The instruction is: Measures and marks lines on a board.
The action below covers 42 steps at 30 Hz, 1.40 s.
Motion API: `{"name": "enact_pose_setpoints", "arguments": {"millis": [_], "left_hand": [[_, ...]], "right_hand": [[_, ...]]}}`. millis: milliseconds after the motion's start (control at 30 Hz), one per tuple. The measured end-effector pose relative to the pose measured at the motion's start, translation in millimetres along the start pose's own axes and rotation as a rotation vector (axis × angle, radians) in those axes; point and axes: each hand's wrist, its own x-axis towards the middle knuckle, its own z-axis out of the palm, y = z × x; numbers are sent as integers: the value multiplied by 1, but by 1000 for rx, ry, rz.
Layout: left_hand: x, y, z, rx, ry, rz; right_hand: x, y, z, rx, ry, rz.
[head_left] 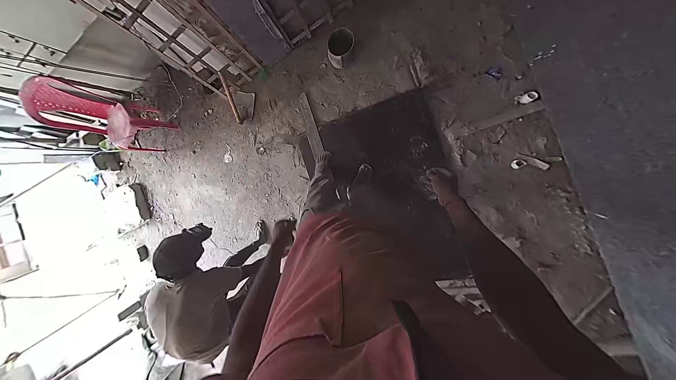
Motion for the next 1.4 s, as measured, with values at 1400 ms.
{"name": "enact_pose_setpoints", "arguments": {"millis": [1400], "left_hand": [[139,37,-75,496,-140,640]], "right_hand": [[-277,397,177,321,544,517]]}}
